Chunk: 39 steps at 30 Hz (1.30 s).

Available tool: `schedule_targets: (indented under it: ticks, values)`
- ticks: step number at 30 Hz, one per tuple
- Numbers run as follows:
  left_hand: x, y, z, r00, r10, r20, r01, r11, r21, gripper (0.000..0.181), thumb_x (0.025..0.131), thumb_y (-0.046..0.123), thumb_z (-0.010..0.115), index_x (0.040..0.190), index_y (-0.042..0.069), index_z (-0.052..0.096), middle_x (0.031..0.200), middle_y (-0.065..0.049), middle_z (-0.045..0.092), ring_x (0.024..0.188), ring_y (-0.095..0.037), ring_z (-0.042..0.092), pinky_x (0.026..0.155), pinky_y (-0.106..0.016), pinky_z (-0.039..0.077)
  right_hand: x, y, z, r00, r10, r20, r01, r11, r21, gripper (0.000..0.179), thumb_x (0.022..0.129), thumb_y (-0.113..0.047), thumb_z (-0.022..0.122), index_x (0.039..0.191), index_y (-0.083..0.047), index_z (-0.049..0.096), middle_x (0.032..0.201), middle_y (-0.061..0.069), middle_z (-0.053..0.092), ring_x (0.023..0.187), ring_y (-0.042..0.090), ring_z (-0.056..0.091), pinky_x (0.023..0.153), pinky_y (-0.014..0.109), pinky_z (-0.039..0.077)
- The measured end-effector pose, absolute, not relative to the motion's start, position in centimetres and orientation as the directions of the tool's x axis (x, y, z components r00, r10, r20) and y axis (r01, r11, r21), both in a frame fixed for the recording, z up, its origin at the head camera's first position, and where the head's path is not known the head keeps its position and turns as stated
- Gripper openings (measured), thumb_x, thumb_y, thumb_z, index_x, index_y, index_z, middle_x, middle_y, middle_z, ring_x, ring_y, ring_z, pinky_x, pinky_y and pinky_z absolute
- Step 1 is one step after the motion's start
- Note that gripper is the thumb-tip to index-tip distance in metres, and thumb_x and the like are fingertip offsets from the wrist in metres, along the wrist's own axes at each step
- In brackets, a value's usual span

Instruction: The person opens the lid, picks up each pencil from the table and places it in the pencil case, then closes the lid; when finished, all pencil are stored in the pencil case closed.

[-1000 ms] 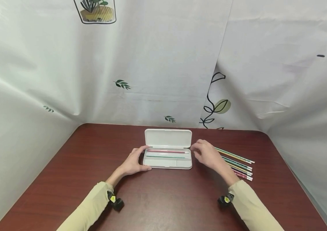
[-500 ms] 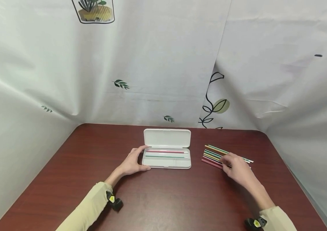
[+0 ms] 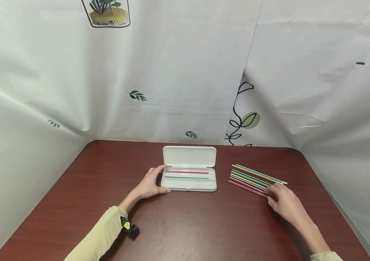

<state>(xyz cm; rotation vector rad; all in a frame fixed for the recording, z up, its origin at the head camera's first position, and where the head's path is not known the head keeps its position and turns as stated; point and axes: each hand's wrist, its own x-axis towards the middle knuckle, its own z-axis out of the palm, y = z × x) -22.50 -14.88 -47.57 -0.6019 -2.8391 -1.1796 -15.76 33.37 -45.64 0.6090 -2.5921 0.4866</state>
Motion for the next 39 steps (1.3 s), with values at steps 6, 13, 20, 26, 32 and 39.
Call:
schedule_targets:
  ticks: [6,13,20,26,32,39]
  values:
    - [-22.49,-14.87,-47.60,-0.927,0.342,0.153,0.350,0.645,0.679,0.090,0.071,0.031,0.091,0.146,0.013,0.045,0.135,-0.013,0.054,0.125,-0.033,0.041,0.100,-0.055,0.035,-15.46,33.91,-46.04,-0.813,-0.332,0.478,-0.480,0.846,-0.230,0.032,0.067,0.005,0.085,0.086,-0.018,0.071,0.085,-0.008,0.060,0.068,0.008,0.054,0.057,0.033,0.045]
    - [-22.48,-14.82,-47.59,-0.928,0.341,0.149,0.346,0.647,0.679,0.091,0.070,0.030,0.092,0.147,0.014,0.045,0.135,-0.013,0.054,0.124,-0.033,0.041,0.099,-0.054,0.035,-15.52,34.10,-46.21,-0.810,-0.341,0.478,-0.485,0.847,-0.217,0.033,0.066,0.006,0.084,0.085,-0.017,0.071,0.084,-0.008,0.058,0.067,0.006,0.049,0.056,0.032,0.043]
    - [-22.48,-14.80,-47.55,-0.931,0.335,0.146,0.341,0.650,0.680,0.091,0.070,0.030,0.092,0.147,0.014,0.045,0.135,-0.013,0.054,0.124,-0.033,0.041,0.099,-0.054,0.036,-15.56,34.05,-46.29,-0.824,-0.343,0.451,-0.469,0.860,-0.201,0.032,0.067,0.006,0.082,0.086,-0.017,0.071,0.085,-0.008,0.058,0.068,0.005,0.048,0.056,0.032,0.043]
    - [-22.41,-14.79,-47.48,-0.933,0.332,0.141,0.335,0.650,0.682,0.091,0.071,0.030,0.092,0.147,0.014,0.045,0.135,-0.013,0.053,0.123,-0.033,0.041,0.099,-0.054,0.036,-15.55,33.94,-46.22,-0.830,-0.352,0.433,-0.464,0.866,-0.185,0.033,0.066,0.006,0.082,0.086,-0.017,0.071,0.085,-0.008,0.059,0.068,0.007,0.051,0.057,0.034,0.044]
    - [-22.36,-14.75,-47.42,-0.931,0.335,0.147,0.341,0.650,0.680,0.090,0.070,0.029,0.092,0.146,0.014,0.045,0.134,-0.012,0.054,0.123,-0.033,0.041,0.099,-0.054,0.036,-15.62,33.83,-46.10,-0.834,-0.363,0.416,-0.466,0.867,-0.177,0.032,0.066,0.007,0.080,0.086,-0.015,0.071,0.084,-0.006,0.059,0.067,0.007,0.050,0.055,0.033,0.044]
    - [-22.36,-14.79,-47.48,-0.930,0.337,0.150,0.344,0.645,0.682,0.090,0.071,0.030,0.092,0.146,0.014,0.046,0.134,-0.013,0.054,0.123,-0.033,0.042,0.098,-0.054,0.036,-15.52,33.76,-46.07,-0.850,-0.358,0.387,-0.451,0.874,-0.182,0.032,0.066,0.007,0.080,0.086,-0.016,0.070,0.083,-0.008,0.058,0.067,0.006,0.049,0.053,0.033,0.043]
